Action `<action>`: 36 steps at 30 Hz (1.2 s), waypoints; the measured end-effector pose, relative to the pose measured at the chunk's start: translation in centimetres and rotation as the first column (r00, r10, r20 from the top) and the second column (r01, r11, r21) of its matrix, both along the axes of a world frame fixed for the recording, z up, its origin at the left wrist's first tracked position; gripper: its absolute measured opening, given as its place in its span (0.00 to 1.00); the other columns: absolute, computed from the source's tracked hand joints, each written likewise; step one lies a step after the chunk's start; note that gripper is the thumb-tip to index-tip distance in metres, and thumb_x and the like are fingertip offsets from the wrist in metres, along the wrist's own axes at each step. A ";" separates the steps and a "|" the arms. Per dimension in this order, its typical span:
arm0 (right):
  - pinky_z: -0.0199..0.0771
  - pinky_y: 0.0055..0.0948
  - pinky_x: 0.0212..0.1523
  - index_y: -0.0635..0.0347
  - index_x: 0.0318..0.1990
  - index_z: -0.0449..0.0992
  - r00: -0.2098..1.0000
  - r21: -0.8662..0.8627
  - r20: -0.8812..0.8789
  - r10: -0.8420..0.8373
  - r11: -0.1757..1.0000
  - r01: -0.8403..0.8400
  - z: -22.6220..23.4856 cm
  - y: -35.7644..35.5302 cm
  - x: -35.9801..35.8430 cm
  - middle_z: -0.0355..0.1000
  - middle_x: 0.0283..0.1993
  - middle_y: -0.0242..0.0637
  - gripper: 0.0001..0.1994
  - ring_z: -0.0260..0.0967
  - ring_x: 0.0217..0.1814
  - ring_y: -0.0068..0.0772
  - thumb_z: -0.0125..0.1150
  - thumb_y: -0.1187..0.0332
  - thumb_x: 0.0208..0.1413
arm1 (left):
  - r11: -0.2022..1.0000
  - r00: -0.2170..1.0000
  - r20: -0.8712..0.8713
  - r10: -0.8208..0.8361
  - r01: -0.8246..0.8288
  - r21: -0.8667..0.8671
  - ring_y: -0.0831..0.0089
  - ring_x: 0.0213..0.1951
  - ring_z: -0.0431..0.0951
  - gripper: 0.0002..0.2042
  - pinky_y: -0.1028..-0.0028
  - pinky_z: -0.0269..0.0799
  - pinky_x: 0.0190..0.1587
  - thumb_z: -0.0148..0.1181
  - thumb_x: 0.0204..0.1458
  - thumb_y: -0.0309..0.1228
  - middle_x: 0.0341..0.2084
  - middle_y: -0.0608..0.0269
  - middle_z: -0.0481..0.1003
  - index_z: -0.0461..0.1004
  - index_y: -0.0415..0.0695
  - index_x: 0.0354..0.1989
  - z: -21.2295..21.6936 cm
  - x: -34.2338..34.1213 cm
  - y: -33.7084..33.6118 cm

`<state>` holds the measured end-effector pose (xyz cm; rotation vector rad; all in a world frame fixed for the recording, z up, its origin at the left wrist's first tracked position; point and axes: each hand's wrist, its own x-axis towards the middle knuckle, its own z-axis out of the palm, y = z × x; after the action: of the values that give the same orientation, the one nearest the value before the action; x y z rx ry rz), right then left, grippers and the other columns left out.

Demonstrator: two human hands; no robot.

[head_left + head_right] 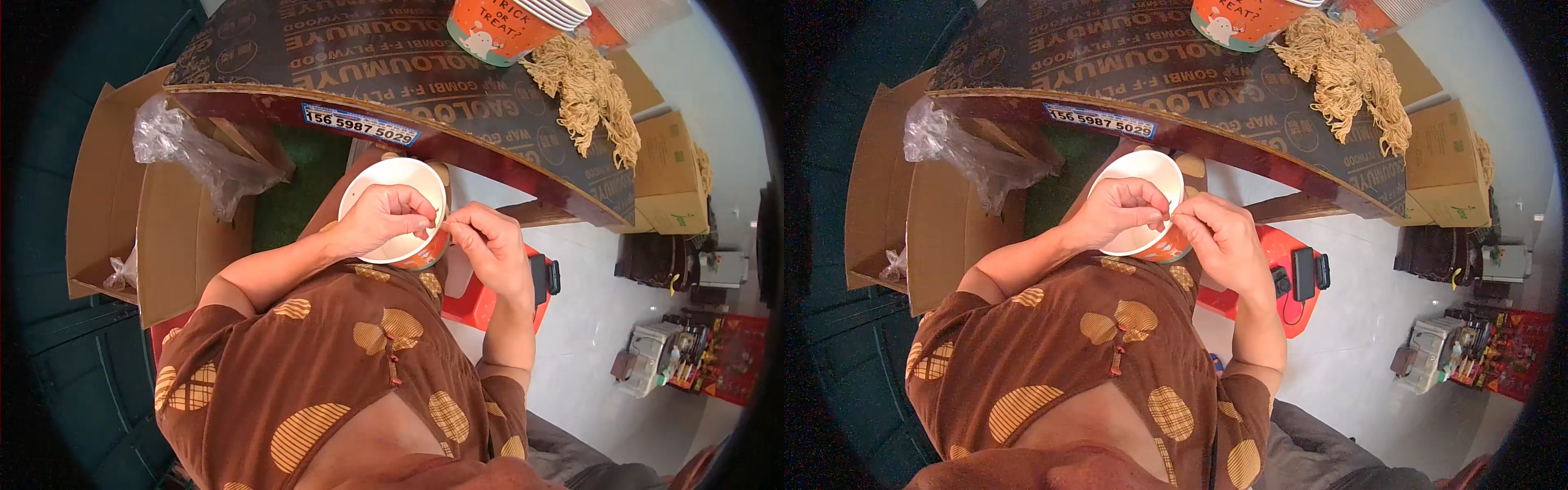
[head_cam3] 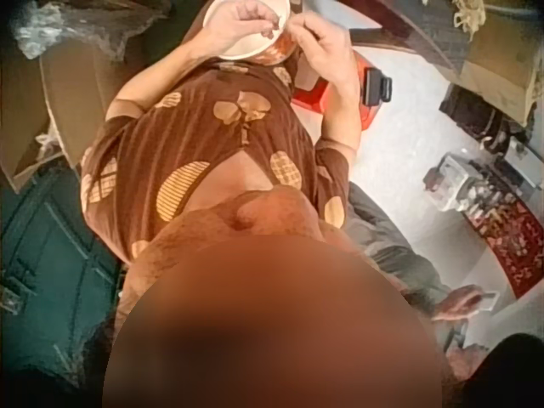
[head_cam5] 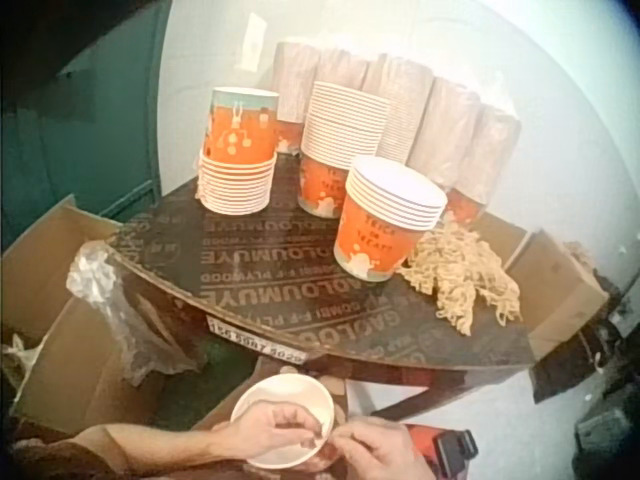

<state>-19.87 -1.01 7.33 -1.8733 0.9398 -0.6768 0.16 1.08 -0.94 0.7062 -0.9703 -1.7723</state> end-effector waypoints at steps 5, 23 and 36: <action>0.67 0.22 0.30 0.67 0.31 0.76 0.974 -0.340 -0.145 0.177 0.915 -0.217 0.9 -1.4 0.8 0.72 0.27 0.37 0.03 0.67 0.28 0.26 0.59 0.76 0.54 | 0.999 0.999 0.038 0.001 0.001 -0.049 0.79 0.37 0.76 0.05 0.78 0.73 0.42 0.60 0.53 0.20 0.33 0.63 0.76 0.74 0.36 0.37 -0.1 -0.8 -0.1; 0.65 0.18 0.39 0.68 0.48 0.72 0.956 0.229 0.295 0.009 0.970 -0.079 0.0 -3.9 0.1 0.69 0.31 0.27 0.11 0.64 0.34 0.16 0.51 0.72 0.62 | 0.997 0.998 0.032 -0.059 0.061 -0.055 0.80 0.31 0.75 0.01 0.79 0.72 0.36 0.58 0.53 0.20 0.28 0.66 0.75 0.72 0.37 0.32 -0.1 -1.8 -0.2; 0.65 0.37 0.46 0.64 0.38 0.74 0.985 -0.636 0.169 -0.029 0.760 0.132 2.3 -0.7 1.4 0.69 0.42 0.42 0.13 0.65 0.44 0.43 0.57 0.82 0.41 | 0.995 1.000 0.004 -0.029 0.029 -0.094 0.80 0.31 0.74 0.02 0.79 0.71 0.36 0.58 0.52 0.19 0.27 0.66 0.74 0.70 0.38 0.31 -0.8 -1.2 -0.2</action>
<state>-18.51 -1.67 9.61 -2.3408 0.7368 -1.3096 -1.06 0.88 -1.72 0.6375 -1.0633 -1.7395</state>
